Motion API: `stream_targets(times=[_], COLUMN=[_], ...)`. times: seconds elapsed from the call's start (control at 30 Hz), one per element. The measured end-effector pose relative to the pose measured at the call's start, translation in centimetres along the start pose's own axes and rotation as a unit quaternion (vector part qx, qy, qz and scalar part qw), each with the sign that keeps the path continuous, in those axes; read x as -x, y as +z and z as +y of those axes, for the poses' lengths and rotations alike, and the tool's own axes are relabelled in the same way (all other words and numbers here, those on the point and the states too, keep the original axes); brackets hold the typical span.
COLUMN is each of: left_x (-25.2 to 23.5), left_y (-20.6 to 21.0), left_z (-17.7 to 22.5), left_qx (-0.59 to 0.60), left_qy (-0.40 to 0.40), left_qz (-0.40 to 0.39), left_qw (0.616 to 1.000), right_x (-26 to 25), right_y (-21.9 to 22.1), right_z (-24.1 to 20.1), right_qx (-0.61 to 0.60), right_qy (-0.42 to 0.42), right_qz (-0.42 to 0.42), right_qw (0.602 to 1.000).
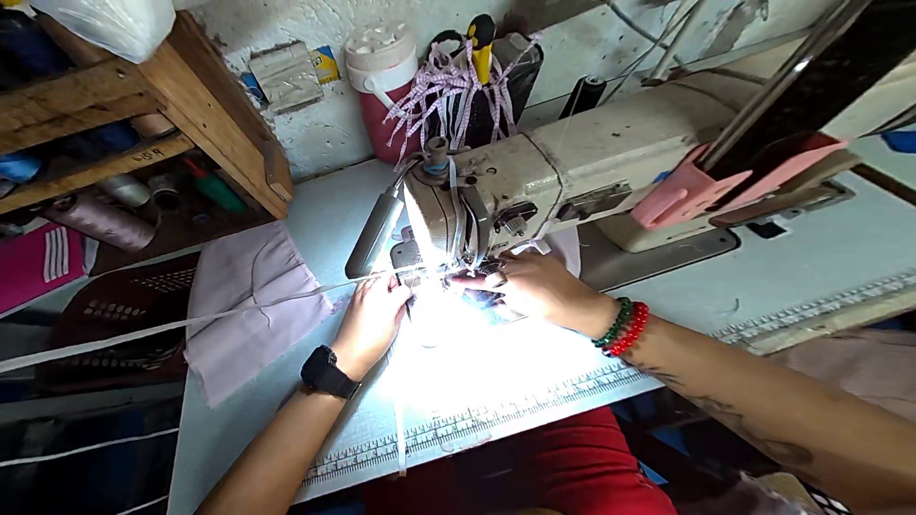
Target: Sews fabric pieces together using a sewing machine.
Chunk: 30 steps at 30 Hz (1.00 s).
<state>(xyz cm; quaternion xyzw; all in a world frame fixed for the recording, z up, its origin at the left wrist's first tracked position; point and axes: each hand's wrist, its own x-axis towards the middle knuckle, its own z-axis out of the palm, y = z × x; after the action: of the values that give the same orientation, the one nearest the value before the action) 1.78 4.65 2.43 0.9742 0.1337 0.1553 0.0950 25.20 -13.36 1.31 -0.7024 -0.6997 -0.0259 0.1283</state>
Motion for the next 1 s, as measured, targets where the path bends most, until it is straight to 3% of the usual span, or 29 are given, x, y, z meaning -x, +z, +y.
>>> stream_targets(times=[0.27,0.37,0.43,0.53,0.63,0.8,1.0], left_x=[-0.9,-0.9,-0.8,-0.8,-0.7,-1.0,-1.2], left_y=[1.4,1.9,2.2,2.3,2.4,2.4,2.5], left_z=[2.0,2.0,1.7,1.5,1.4,1.3,1.2], left_qx=[0.033,0.041,0.051,0.065,0.071,0.078,0.080], left_qy=[0.037,0.036,0.031,0.029,0.026,0.021,0.011], left_qz=[0.011,0.020,0.023,0.031,0.036,0.041,0.045], left_qw=[0.999,0.998,0.998,0.997,0.997,0.996,0.996], right_x=[0.6,2.5,5.9,11.9,15.0,16.5,16.5], right_y=[-0.3,-1.2,-2.6,-5.6,-7.4,-3.3,-3.2], right_z=[0.4,-0.2,-0.1,3.1,6.7,8.6,8.5], right_qx=[0.034,0.020,0.004,0.036,0.042,0.030,0.022], right_qy=[-0.004,-0.012,0.014,0.146,0.302,0.305,0.311], right_qz=[0.011,0.079,0.189,0.324,0.282,0.301,0.301], right_qw=[0.999,0.997,0.982,0.934,0.910,0.903,0.901])
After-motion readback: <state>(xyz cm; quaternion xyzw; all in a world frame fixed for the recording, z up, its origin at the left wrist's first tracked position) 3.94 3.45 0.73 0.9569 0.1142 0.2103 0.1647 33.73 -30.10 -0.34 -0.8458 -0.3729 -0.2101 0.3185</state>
